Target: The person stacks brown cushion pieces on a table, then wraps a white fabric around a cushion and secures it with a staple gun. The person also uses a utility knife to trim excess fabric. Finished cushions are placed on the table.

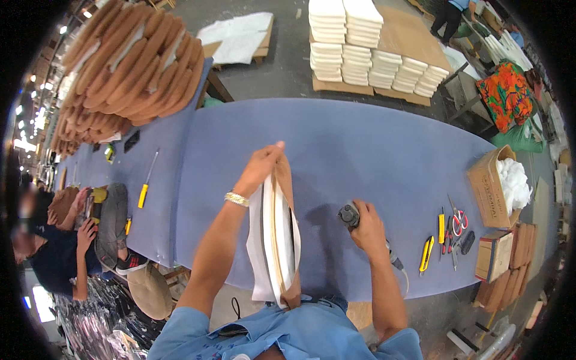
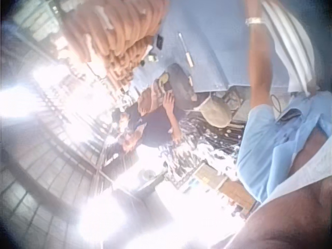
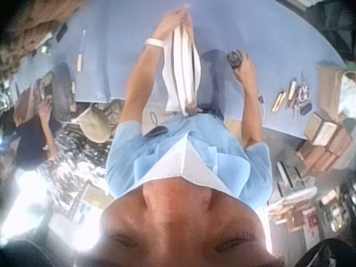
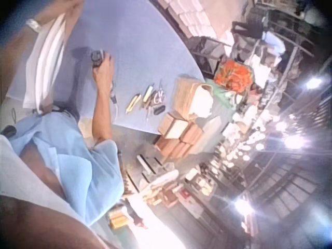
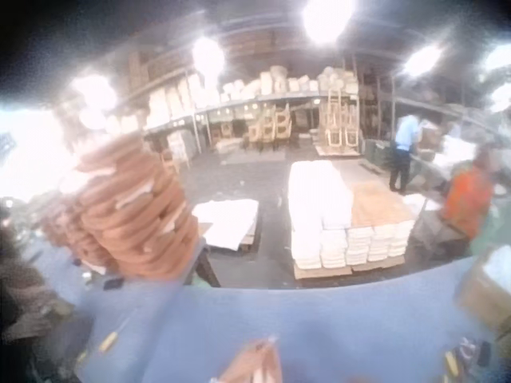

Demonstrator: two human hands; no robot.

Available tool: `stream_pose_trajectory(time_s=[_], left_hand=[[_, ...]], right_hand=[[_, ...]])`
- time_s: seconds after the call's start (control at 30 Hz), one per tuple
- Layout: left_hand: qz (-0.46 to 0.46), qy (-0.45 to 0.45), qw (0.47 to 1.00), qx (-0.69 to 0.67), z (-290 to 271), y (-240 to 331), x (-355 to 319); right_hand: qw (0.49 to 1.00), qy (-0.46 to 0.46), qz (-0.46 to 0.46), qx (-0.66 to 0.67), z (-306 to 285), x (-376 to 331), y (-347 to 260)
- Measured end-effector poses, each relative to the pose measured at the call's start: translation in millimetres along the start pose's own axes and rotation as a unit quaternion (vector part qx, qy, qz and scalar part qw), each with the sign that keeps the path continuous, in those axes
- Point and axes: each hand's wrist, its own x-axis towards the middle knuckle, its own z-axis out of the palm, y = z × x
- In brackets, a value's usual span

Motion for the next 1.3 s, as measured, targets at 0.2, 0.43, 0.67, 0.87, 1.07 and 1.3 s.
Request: stream_pose_trajectory(time_s=[0.2, 0.43, 0.67, 0.87, 1.07, 1.3], left_hand=[[0.014, 0.14, 0.963, 0.23, 33.5, 17.2, -30.4], [0.308, 0.208, 0.926, 0.067, 11.4, 87.9, -213.3], [0.342, 0.278, 0.896, 0.061, 81.5, 50.2, -334.6], [0.349, 0.263, 0.892, 0.113, 90.8, 32.3, -364.9], [0.388, 0.171, 0.899, 0.11, 63.1, 25.4, -358.8], [0.433, 0.076, 0.898, 0.005, 48.2, -15.8, -369.5]], right_hand=[[0.987, 0.107, -0.027, 0.114, 42.4, -58.3, 92.8], [0.893, 0.092, -0.063, 0.436, -16.1, -73.3, 63.7], [0.819, 0.17, -0.4, 0.376, -102.3, -57.9, -105.0], [0.772, 0.16, -0.416, 0.453, -43.1, -60.1, -171.0], [0.811, 0.195, -0.411, 0.367, -21.9, -109.2, -190.7], [0.811, 0.105, -0.46, 0.344, -16.0, -140.6, -218.9]])
